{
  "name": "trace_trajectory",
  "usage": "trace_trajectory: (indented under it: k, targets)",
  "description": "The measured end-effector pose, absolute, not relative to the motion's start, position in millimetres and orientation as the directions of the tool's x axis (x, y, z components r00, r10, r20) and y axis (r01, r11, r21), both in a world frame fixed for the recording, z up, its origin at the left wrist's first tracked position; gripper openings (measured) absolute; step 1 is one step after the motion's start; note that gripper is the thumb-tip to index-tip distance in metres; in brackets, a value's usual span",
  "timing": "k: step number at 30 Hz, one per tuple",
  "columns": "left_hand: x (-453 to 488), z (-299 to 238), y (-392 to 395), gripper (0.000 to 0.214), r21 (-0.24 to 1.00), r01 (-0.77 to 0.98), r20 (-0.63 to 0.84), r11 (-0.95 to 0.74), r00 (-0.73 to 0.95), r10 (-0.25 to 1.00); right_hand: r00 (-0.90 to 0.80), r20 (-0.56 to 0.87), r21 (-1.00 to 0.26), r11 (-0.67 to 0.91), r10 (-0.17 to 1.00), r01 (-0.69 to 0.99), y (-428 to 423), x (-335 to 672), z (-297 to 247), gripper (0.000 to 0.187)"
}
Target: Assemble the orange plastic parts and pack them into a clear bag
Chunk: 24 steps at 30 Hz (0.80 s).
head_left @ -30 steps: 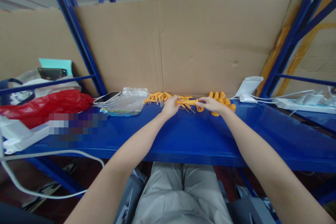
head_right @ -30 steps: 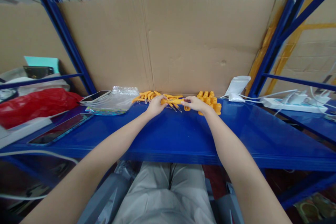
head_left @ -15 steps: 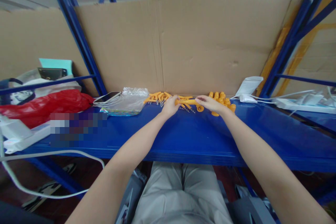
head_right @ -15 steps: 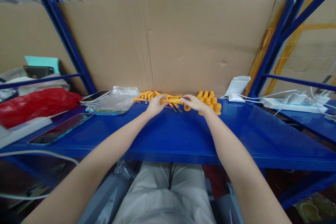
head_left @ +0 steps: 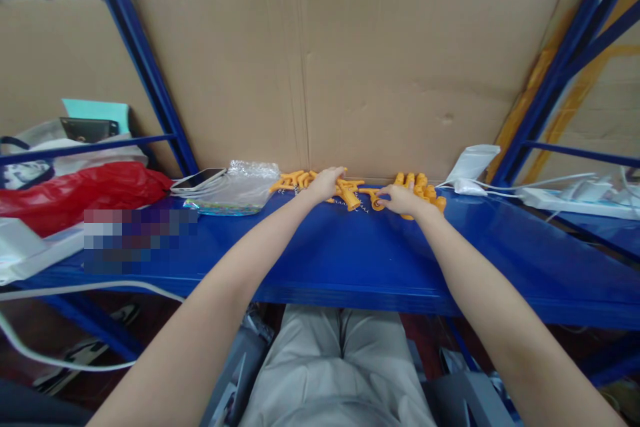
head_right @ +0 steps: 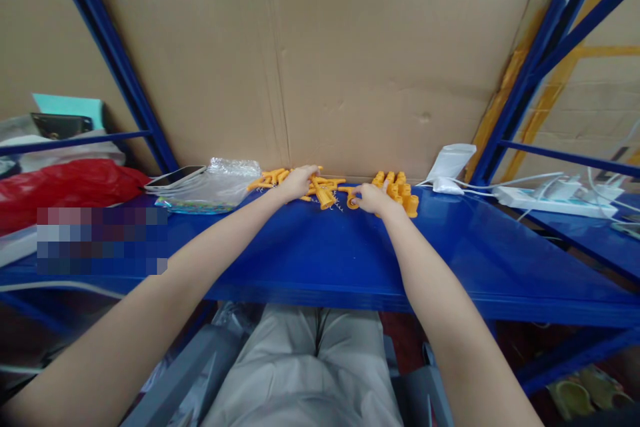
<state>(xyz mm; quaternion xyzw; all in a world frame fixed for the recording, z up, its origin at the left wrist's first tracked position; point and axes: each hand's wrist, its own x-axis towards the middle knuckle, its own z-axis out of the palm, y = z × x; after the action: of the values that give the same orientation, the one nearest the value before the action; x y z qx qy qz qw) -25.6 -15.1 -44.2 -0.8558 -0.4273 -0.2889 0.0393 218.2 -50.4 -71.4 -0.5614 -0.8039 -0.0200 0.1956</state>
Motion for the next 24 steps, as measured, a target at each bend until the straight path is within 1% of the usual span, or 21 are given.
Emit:
trace_trajectory:
  k: [3, 6, 10, 12, 14, 16, 18, 19, 21, 24]
  targets:
    - [-7, -36, -3, 0.037, 0.122, 0.714, 0.478, -0.689, 0.566, 0.671, -0.245, 0.322, -0.152, 0.306, 0.914, 0.94, -58, 214, -66, 0.018]
    - [13, -32, 7, 0.035, 0.076, 0.699, 0.457, -0.711, 0.609, 0.649, -0.203, 0.295, -0.141, 0.252, 0.934, 0.957, -65, 208, -60, 0.016]
    - [36, -35, 15, 0.034, 0.05, 0.727, 0.384, -0.685, 0.619, 0.685, -0.159, 0.256, -0.111, 0.193, 0.954, 0.975, -73, 201, -54, 0.02]
    - [45, -41, 19, 0.038, 0.044, 0.742, 0.34, -0.669, 0.618, 0.709, -0.145, 0.229, -0.075, 0.166, 0.963, 0.983, -77, 198, -51, 0.024]
    - [50, -48, 23, 0.047, 0.043, 0.732, 0.321, -0.68, 0.634, 0.703, -0.135, 0.209, -0.037, 0.146, 0.969, 0.989, -81, 195, -49, 0.027]
    - [52, -54, 26, 0.057, 0.047, 0.719, 0.335, -0.693, 0.642, 0.689, -0.126, 0.2, -0.008, 0.13, 0.972, 0.991, -84, 194, -47, 0.029]
    - [50, -60, 27, 0.061, 0.064, 0.736, 0.353, -0.674, 0.615, 0.705, -0.123, 0.195, 0.011, 0.123, 0.973, 0.992, -85, 194, -46, 0.03]
    - [49, -61, 28, 0.06, 0.074, 0.756, 0.345, -0.651, 0.593, 0.728, -0.121, 0.196, 0.017, 0.12, 0.973, 0.993, -85, 194, -46, 0.03]
    - [45, -62, 27, 0.052, 0.082, 0.798, 0.276, -0.597, 0.558, 0.783, -0.118, 0.209, 0.012, 0.118, 0.971, 0.993, -84, 195, -48, 0.03]
    - [40, -60, 26, 0.037, 0.06, 0.827, 0.145, -0.56, 0.547, 0.824, -0.137, 0.259, -0.051, 0.155, 0.956, 0.987, -79, 196, -52, 0.038]
